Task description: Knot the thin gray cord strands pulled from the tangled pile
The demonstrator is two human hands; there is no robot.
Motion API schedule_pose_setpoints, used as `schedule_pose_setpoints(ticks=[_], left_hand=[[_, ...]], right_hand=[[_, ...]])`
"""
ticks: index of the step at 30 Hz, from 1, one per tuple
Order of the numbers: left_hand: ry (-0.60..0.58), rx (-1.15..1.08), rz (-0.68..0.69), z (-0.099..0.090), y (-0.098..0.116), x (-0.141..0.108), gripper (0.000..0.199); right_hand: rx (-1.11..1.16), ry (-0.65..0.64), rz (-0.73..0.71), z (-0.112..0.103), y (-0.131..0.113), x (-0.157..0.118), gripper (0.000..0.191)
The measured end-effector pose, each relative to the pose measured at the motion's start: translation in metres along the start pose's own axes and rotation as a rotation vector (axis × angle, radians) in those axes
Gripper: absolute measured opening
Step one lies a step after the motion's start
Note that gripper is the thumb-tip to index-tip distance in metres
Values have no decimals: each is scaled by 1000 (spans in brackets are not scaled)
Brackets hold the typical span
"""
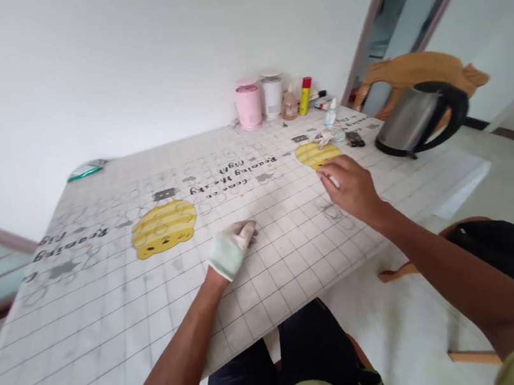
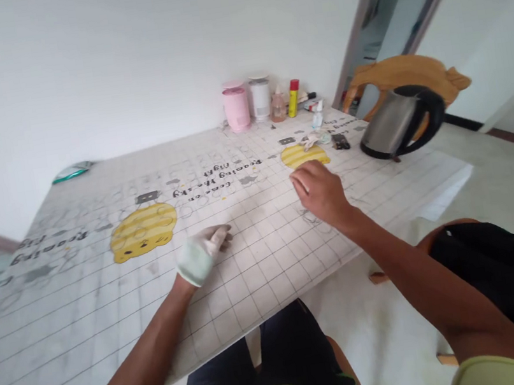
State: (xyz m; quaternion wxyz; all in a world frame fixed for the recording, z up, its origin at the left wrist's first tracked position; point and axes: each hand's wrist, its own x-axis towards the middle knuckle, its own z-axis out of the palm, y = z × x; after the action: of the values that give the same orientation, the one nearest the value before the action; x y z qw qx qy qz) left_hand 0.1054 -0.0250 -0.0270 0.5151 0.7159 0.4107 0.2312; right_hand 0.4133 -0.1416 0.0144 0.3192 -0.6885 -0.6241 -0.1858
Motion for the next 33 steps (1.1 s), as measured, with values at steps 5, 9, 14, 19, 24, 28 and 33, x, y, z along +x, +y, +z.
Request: schedule_pose_setpoints(ticks=[5, 9, 14, 19, 24, 28, 33], left_hand=[[-61, -393, 61, -1, 6, -6, 72], [110, -459, 26, -7, 4, -1, 57], [310, -443, -103, -13, 0, 8, 30], [362, -398, -73, -21, -5, 10, 28], [412, -436, -35, -31, -6, 11, 28], [370, -450, -35, -35, -3, 12, 32], [231, -374, -60, -30, -5, 12, 28]], right_hand=[[-194, 77, -645, 49, -79, -6, 23], [-123, 100, -773, 83, -116, -5, 24], [-37, 66, -797, 104, -141, 0, 25], [53, 57, -801, 115, -152, 6, 26], [362, -22, -572, 111, -157, 17, 18], [681, -106, -36, 115, -152, 33, 26], [1337, -503, 289, 137, -134, 42, 40]])
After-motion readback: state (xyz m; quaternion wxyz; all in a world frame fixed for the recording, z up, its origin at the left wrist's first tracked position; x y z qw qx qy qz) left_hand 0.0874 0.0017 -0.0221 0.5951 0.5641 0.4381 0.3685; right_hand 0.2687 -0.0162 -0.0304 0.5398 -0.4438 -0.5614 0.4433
